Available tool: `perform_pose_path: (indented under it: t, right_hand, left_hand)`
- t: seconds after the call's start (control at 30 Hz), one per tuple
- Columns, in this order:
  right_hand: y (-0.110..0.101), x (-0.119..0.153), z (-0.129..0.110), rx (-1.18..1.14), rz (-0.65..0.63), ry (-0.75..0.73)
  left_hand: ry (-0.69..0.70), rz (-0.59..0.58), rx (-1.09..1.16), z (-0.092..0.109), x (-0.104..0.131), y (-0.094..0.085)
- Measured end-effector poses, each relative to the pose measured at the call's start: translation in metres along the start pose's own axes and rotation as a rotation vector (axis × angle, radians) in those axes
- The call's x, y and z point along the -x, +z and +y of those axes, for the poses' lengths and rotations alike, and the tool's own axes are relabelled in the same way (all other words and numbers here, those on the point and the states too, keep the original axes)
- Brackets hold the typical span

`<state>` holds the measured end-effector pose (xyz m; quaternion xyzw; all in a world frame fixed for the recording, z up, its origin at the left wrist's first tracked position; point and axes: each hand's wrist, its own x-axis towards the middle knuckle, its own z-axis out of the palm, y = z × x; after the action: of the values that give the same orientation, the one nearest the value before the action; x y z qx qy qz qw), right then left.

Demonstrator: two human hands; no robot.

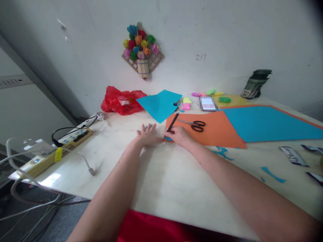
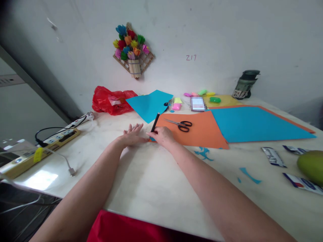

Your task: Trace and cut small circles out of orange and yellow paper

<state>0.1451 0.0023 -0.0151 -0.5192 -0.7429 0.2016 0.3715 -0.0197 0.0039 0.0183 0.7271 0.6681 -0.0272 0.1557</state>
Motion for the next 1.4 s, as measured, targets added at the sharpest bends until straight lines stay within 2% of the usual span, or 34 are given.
perform_pose_path:
  t: [0.9, 1.4]
  right_hand:
    - [-0.0052, 0.0025, -0.0094, -0.036, -0.036, 0.037]
    - [-0.0049, 0.0018, -0.0038, -0.069, -0.049, 0.036]
  left_hand:
    - [-0.012, -0.016, 0.003, 0.0039, 0.0061, -0.004]
    - [-0.017, -0.037, 0.001, 0.0066, 0.0097, -0.0067]
